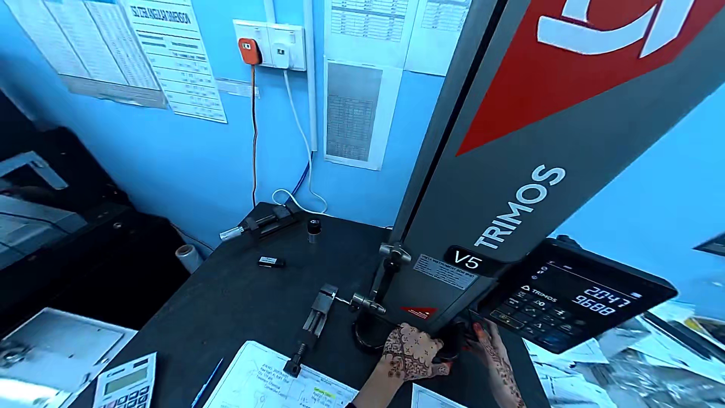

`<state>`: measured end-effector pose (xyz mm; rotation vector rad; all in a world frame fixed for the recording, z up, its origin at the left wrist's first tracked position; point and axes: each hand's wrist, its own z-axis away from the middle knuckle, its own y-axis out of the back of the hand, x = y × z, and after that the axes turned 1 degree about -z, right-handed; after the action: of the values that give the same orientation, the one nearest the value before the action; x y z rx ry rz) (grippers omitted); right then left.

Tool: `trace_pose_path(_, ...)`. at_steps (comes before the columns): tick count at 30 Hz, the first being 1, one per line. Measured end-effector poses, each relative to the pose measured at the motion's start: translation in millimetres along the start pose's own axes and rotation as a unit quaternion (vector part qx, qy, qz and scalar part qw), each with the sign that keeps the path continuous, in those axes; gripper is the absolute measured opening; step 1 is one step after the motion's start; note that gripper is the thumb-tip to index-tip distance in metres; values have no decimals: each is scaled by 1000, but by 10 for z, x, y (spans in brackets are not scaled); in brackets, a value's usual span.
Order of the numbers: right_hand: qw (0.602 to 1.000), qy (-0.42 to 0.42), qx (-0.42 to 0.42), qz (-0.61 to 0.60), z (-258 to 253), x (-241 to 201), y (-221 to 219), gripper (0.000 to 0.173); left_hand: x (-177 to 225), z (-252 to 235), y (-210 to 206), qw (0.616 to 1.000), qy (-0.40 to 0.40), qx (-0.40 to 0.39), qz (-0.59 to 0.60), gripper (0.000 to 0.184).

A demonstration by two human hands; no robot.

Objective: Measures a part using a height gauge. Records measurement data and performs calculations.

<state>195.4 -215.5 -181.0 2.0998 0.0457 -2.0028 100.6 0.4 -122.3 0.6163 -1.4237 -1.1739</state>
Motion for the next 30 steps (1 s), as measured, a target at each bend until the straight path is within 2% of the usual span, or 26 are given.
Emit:
trace_pose_path(2, 1000, 0, -4, 2, -12, -2, 19, 77, 19, 16, 49, 1000, 5, -14, -2, 57)
trace_pose_path(5, 1000, -11, -5, 25, -41, -30, 52, 73, -12, -27, -42, 1000, -4, 12, -10, 57)
trace_pose_path(9, 998, -9, -6, 66, -37, -111, 64, 70, 37, 3, 63, 999, 8, -27, -17, 58)
trace_pose_path(12, 998, 1, -6, 70, -77, -115, 51, 67, 6, -45, -46, 1000, 8, 8, -22, 57)
trace_pose_path(15, 997, -2, 2, 78, -88, -162, 18, 59, 45, -47, 42, 998, 26, -48, -24, 62)
trace_pose_path(17, 998, -33, 23, 55, -77, -134, -4, 53, 41, -53, 37, 998, 29, -50, -24, 62)
trace_pose_path(19, 993, -92, 61, -39, -64, -25, -54, 57, 6, -69, -46, 999, 27, -24, -25, 62)
trace_pose_path(21, 988, -83, 85, -94, -18, 196, -110, 58, 57, -19, 31, 999, 35, -30, -14, 59)
trace_pose_path(23, 997, -15, 75, -30, 76, 464, -125, 47, 132, 37, 165, 997, 48, -60, -6, 58)
trace_pose_path(24, 998, 14, 57, 15, 121, 519, -116, 43, 96, 9, 99, 998, 43, -47, -12, 58)
trace_pose_path(27, 985, 34, 4, 167, 215, 494, -131, 53, 7, -39, -57, 999, 20, -13, -24, 59)
trace_pose_path(30, 976, 50, 6, 210, 237, 465, -150, 53, 143, 34, 222, 996, 27, -85, -17, 60)
